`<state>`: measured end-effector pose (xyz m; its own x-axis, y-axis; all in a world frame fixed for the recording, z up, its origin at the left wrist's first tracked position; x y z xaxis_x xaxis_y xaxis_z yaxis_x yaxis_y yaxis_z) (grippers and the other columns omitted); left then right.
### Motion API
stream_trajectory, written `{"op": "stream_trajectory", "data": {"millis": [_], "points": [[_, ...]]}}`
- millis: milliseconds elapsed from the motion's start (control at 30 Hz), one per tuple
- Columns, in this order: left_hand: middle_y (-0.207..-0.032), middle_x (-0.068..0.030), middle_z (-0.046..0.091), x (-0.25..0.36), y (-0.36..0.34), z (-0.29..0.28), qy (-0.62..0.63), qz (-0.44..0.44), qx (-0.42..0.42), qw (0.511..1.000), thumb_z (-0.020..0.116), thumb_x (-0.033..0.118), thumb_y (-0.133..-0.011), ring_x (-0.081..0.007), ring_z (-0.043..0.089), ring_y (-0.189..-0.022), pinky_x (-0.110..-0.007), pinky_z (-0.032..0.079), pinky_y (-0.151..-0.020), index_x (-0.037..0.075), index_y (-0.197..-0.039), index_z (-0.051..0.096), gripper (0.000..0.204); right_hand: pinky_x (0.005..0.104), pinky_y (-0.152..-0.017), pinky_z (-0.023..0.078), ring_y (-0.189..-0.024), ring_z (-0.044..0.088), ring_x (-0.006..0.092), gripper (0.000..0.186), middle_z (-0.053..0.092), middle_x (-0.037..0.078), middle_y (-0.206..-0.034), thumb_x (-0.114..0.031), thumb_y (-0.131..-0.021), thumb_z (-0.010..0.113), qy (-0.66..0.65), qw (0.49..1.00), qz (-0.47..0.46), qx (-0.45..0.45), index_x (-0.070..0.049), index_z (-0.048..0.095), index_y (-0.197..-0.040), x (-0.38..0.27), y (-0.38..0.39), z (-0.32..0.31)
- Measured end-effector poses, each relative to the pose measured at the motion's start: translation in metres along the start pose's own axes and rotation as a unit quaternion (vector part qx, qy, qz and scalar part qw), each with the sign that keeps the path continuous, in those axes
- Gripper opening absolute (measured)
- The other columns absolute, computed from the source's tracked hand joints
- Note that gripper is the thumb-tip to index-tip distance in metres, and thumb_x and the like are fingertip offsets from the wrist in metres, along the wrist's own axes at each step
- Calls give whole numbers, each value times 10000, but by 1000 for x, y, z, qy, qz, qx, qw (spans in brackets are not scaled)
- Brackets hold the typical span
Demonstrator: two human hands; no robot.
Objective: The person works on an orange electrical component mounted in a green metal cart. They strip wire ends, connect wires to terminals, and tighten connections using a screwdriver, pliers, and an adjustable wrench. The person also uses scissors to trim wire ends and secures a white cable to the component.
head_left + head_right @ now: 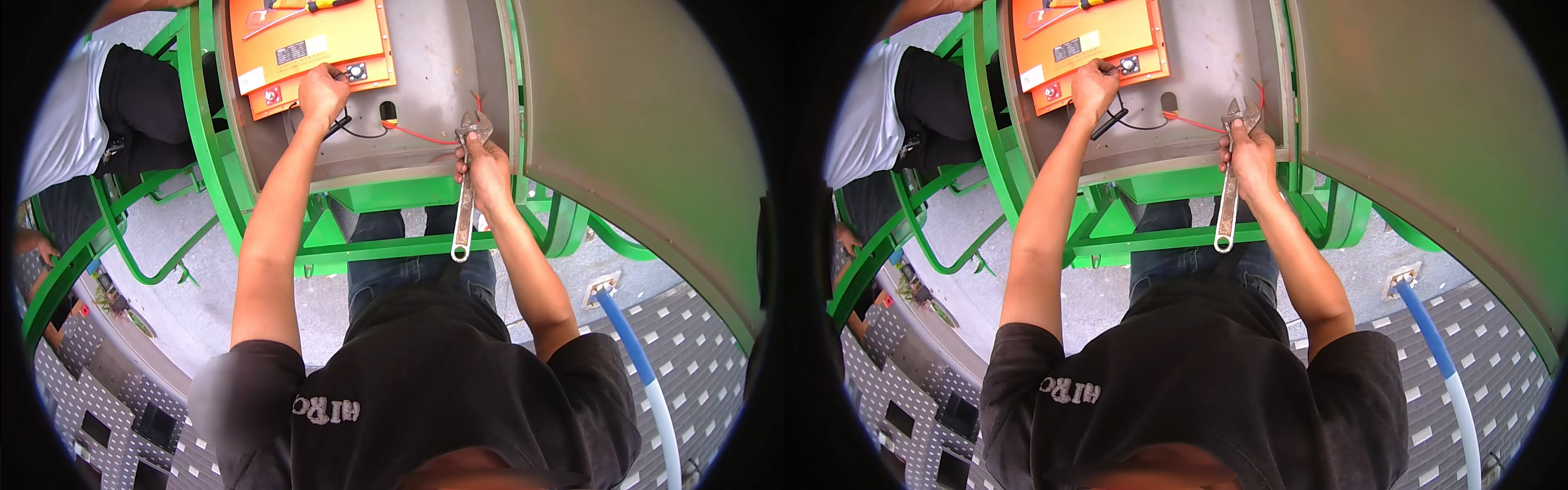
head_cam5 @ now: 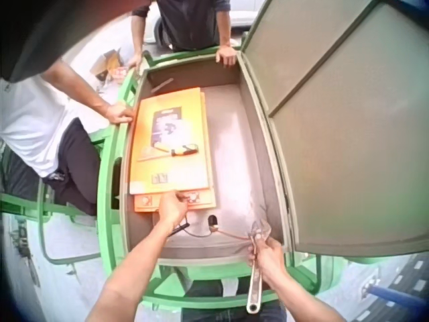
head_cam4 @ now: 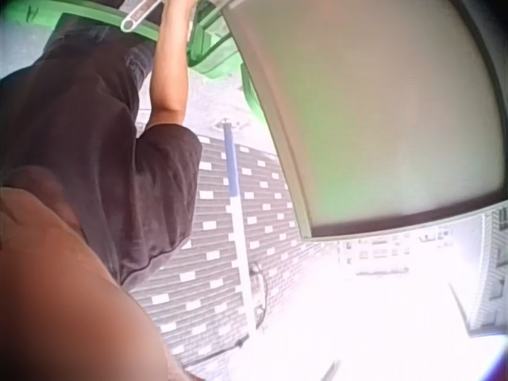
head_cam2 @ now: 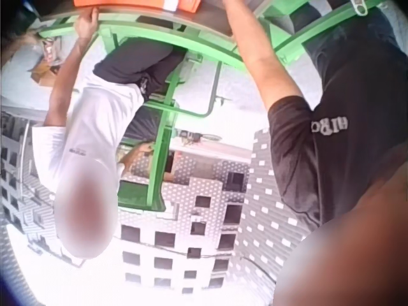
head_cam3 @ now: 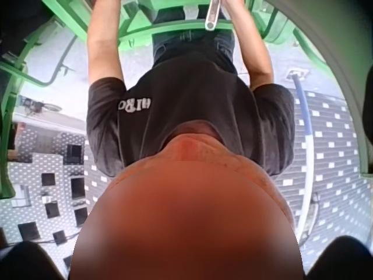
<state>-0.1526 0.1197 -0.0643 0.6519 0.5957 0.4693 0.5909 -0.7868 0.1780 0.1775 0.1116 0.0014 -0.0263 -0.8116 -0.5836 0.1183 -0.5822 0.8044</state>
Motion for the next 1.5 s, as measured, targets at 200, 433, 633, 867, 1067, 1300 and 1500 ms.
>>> {"op": "stream_trajectory", "data": {"millis": [200, 433, 633, 867, 1067, 1300, 1500], "points": [[-893, -192, 753, 7, 12, 1, 26, -15, 18, 999, 739, 212, -853, -373, 721, -879, -461, 558, -830, 26, -903, 759, 194, 307, -488, 475, -605, 538, 122, 269, 622, 79, -837, -253, -1080, 547, 21, 999, 37, -26, 9, 586, -1029, 13, 3, 1], [-928, -196, 759, -11, 4, 14, 48, -57, 18, 997, 748, 202, -857, -357, 730, -874, -433, 559, -818, 19, -924, 765, 196, 301, -549, 501, -662, 548, 112, 276, 654, 73, -907, -249, -1074, 549, 156, 984, 21, -83, 19, 610, -1082, -17, -14, 8], [-908, -137, 777, -33, 7, 11, 200, -139, -40, 969, 738, 175, -868, -256, 741, -850, -368, 564, -816, 34, -994, 792, 196, 331, -601, 595, -824, 704, 187, 261, 739, 176, -1011, -91, -1024, 546, 257, 963, -26, -76, 118, 642, -1147, -46, -117, 44], [-895, -138, 774, -32, 20, 14, 239, -152, 4, 959, 706, 124, -881, -247, 736, -847, -358, 556, -809, 14, -1021, 764, 187, 359, -580, 577, -668, 707, 223, 229, 734, 178, -883, -128, -946, 682, 256, 965, -10, 63, 101, 685, -937, 5, -292, 61], [-884, -138, 745, -20, 28, -1, 131, -39, 130, 982, 668, 86, -909, -277, 723, -794, -386, 561, -743, 24, -984, 716, 108, 396, -838, 548, -906, 718, 284, 308, 760, 172, -1014, -297, -904, 761, 398, 898, -81, 169, -20, 780, -1037, 38, -336, 28], [-919, -146, 632, -10, 39, -10, 77, -11, 214, 974, 792, 106, -809, -371, 628, -897, -475, 502, -784, 22, -845, 649, 170, 391, -935, 544, -1027, 732, 308, 384, 768, 166, -1095, -327, -853, 784, 455, 854, -142, 210, -98, 781, -1161, 31, -342, 21], [-965, -145, 624, 20, 139, -67, 309, -26, 212, 927, 739, 84, -846, -371, 652, -852, -444, 541, -747, 18, -979, 651, 172, 348, -898, 535, -1050, 714, 247, 329, 770, 157, -1066, -199, -836, 772, 510, 819, -194, 175, 55, 765, -1045, 6, -338, 25]]}}
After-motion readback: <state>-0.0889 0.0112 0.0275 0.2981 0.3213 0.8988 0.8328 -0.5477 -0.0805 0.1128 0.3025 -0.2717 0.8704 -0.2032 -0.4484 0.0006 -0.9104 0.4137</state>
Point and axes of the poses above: each hand's wrist, its own y-axis away from the middle knuckle, its own z-axis out of the palm, x = y × z, the point moved 5 cm from there along -y, towards the middle knuckle
